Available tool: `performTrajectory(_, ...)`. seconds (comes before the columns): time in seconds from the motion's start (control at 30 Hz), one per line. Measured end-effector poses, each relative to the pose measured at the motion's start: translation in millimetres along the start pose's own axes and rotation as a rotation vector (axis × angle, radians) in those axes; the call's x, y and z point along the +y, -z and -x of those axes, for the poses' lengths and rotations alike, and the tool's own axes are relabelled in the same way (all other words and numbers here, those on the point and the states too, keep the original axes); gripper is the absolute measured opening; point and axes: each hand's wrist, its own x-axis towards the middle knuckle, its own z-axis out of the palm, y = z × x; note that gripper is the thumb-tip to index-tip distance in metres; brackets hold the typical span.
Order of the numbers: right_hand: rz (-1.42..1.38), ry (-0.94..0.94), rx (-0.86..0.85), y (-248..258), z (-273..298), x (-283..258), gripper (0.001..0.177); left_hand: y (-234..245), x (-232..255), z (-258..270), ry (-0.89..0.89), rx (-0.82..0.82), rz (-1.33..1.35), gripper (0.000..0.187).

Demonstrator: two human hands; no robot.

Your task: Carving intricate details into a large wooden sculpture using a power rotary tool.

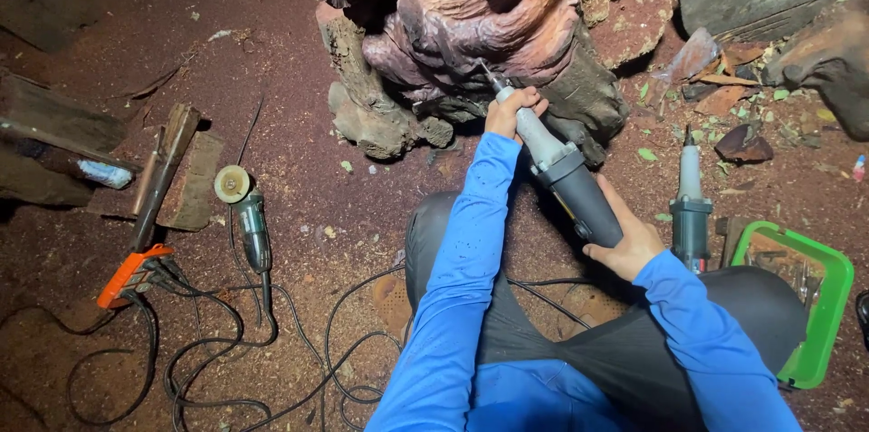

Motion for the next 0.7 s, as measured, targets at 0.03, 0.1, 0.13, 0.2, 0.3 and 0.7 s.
performTrajectory(0.03, -0.019, -0.005, -0.003, 1, 3, -3, 0.12, -1, -1, -1, -0.003, 0.014, -0.033, 0.037)
performTrajectory(0.1, -0.011, -0.001, 0.0, 1, 0, 0, 0.119, -1, 1, 2, 0.0, 0.001, -0.017, 0.034)
performTrajectory(0.13, -0.006, 0.002, 0.003, 1, -1, 2, 0.118, -1, 2, 2, 0.004, -0.013, -0.002, 0.032)
performTrajectory(0.2, 0.0, 0.001, 0.002, 2, 0, 1, 0.119, -8, 7, 12, 0.01, -0.012, 0.013, 0.03)
performTrajectory(0.3, 0.021, -0.001, 0.002, 2, -5, 5, 0.119, -16, 13, 17, 0.015, -0.004, 0.035, 0.026)
performTrajectory(0.7, -0.059, -0.017, -0.014, 5, 0, 1, 0.12, -14, 12, 5, 0.035, 0.062, -0.123, 0.041)
